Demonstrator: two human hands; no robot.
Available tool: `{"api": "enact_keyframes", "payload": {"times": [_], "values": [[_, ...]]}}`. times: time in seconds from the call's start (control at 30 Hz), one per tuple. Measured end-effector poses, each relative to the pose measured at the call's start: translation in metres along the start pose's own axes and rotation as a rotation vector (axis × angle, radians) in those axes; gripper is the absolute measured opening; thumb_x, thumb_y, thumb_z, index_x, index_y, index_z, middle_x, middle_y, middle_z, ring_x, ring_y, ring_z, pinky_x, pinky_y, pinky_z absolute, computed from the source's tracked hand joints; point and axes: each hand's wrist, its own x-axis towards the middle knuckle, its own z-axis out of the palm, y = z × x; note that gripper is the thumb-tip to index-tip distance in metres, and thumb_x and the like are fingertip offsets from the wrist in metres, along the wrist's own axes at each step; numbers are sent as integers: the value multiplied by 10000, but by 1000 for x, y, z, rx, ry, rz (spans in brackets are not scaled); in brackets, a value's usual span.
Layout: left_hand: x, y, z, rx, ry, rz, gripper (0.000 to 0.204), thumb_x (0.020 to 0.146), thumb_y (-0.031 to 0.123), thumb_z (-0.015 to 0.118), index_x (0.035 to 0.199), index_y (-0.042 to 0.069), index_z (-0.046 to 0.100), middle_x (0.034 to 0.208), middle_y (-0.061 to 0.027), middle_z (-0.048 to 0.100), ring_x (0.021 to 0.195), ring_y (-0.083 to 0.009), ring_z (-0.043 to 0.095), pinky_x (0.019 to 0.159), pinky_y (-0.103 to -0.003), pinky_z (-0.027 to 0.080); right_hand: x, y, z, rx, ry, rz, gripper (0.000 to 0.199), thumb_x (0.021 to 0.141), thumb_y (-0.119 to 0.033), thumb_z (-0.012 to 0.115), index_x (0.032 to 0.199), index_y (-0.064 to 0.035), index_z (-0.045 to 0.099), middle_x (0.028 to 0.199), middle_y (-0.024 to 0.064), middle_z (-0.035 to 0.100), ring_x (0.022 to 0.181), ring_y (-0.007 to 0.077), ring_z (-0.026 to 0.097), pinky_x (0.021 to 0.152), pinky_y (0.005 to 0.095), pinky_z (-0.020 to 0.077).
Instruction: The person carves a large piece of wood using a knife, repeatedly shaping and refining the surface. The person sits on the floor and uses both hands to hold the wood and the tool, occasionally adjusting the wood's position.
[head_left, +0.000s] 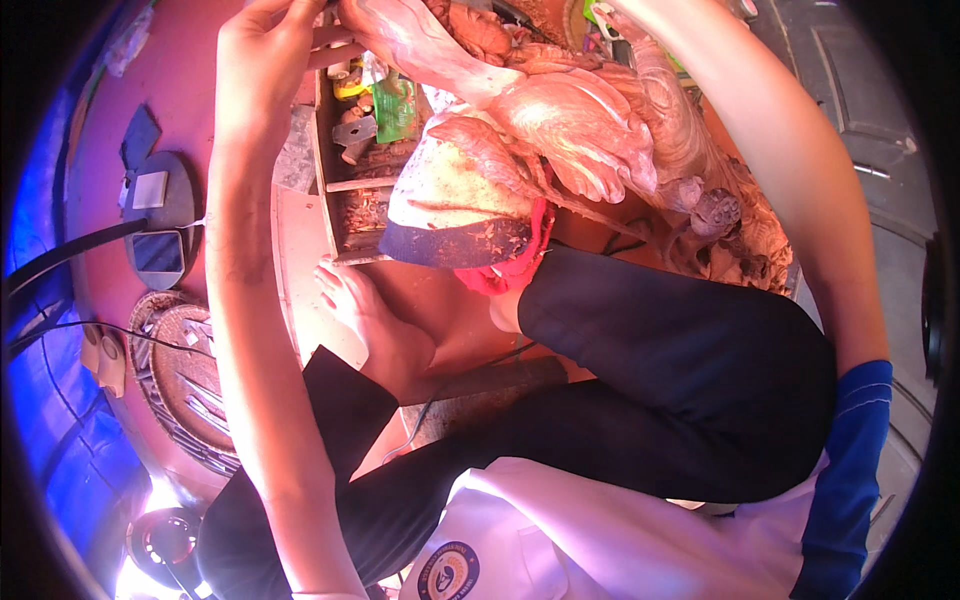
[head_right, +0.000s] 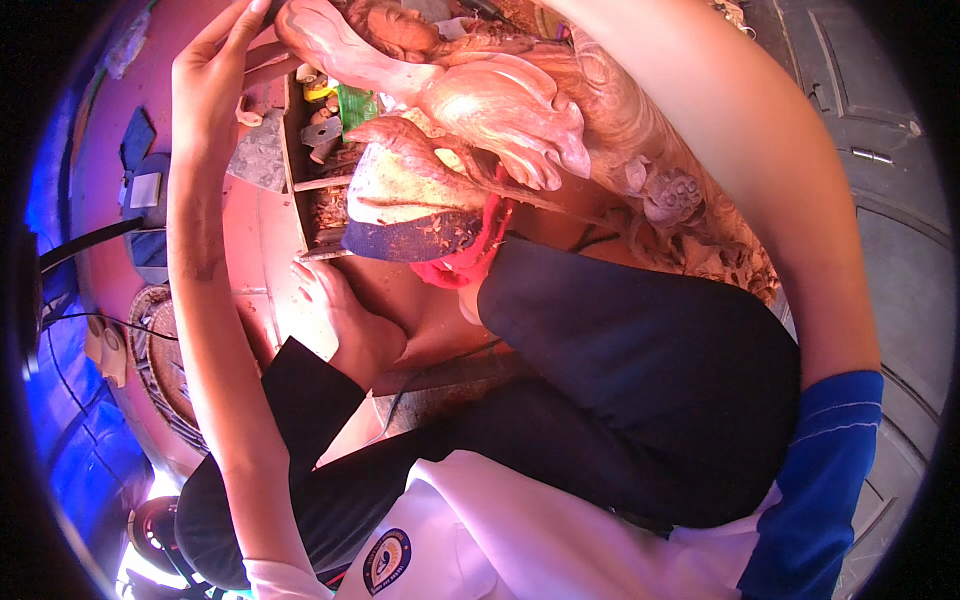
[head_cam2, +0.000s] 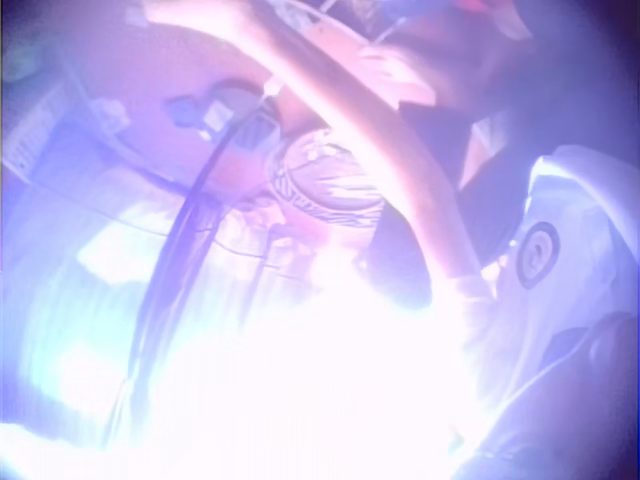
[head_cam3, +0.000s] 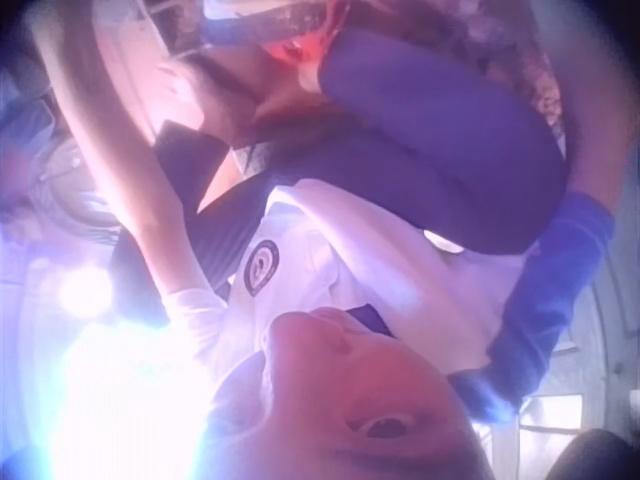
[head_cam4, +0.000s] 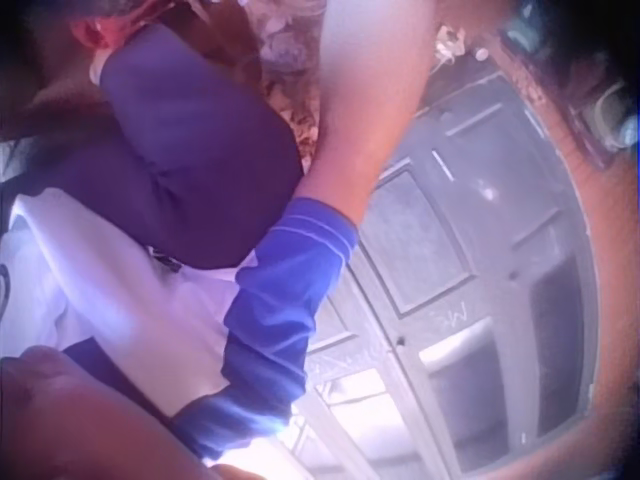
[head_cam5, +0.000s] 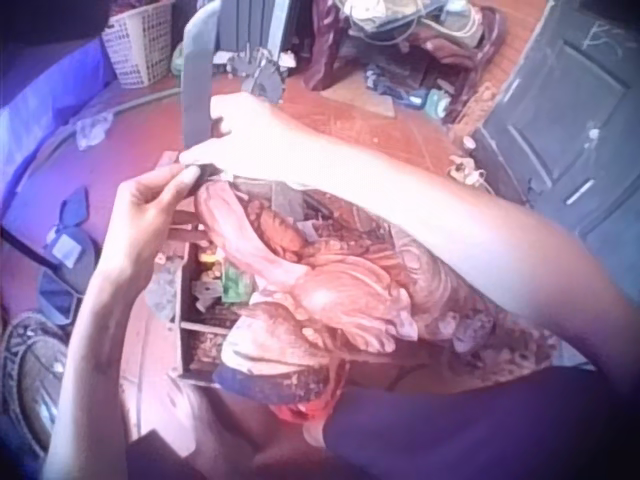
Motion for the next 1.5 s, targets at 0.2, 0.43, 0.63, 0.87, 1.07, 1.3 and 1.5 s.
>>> {"api": "enact_keyframes", "payload": {"times": [0.2, 0.43, 0.63, 0.87, 1.07, 1.3, 1.5], "values": [[0, -1, -12, -94, -98, -33, 305, 1022, 177, 665, 1289, 36, 711, 1114, -31, 751, 982, -110, 687, 842, -301, 588, 5, -9, -1, 15, 41, 1, 238, 920, -110, 766, 1129, -11, 708, 1016, 88, 757, 921, 157, 703, 822, 301, 568], [9, 9, -53, -147, -449, -132, 824, 989, 516, 634, 1657, 233, 244, 1593, -235, 420, 1403, -411, 498, 1103, -519, 470, 2, -4, -47, 197, 397, -48, 267, 936, -88, 740, 1187, -9, 695, 1073, 86, 754, 974, 166, 710, 860, 319, 573], [13, 21, -91, 284, -361, -223, 701, 1037, 447, 601, 1634, 206, 323, 1447, -126, 591, 1254, -254, 617, 1054, -429, 475, -15, 4, -32, 173, 575, 41, 237, 903, -161, 814, 1078, -24, 732, 1008, 59, 775, 908, 141, 715, 873, 312, 567], [-42, -14, -126, 358, -484, -322, 585, 1081, 241, 585, 1612, 150, 355, 1341, -138, 673, 1159, -202, 671, 946, -331, 526, -14, 9, -43, 157, 459, 71, 226, 891, -159, 814, 1046, -10, 743, 1008, 99, 787, 928, 163, 743, 848, 322, 588], [-22, -4, -114, 290, -395, -294, 532, 1068, 244, 609, 1562, 138, 442, 1289, -159, 711, 1138, -170, 666, 947, -316, 522, 3, -4, -43, -5, 262, 47, 249, 895, -215, 808, 1035, -19, 745, 878, 76, 777, 744, 106, 688, 678, 292, 533], [0, 19, -84, 212, -419, -169, 773, 992, 190, 723, 1634, 182, 293, 1391, -228, 627, 1193, -219, 649, 1020, -367, 518, 20, -24, -21, 120, 93, 163, 278, 907, -203, 791, 1085, -5, 712, 911, 118, 768, 777, 110, 667, 702, 297, 536], [0, 17, -52, -145, -274, -84, 922, 917, 178, 806, 1647, 171, 242, 1490, -255, 516, 1260, -296, 620, 1015, -416, 548, -6, -30, -3, -94, -80, 38, 243, 903, -158, 735, 1066, 22, 719, 962, 191, 765, 778, 207, 719, 729, 368, 567]]}}
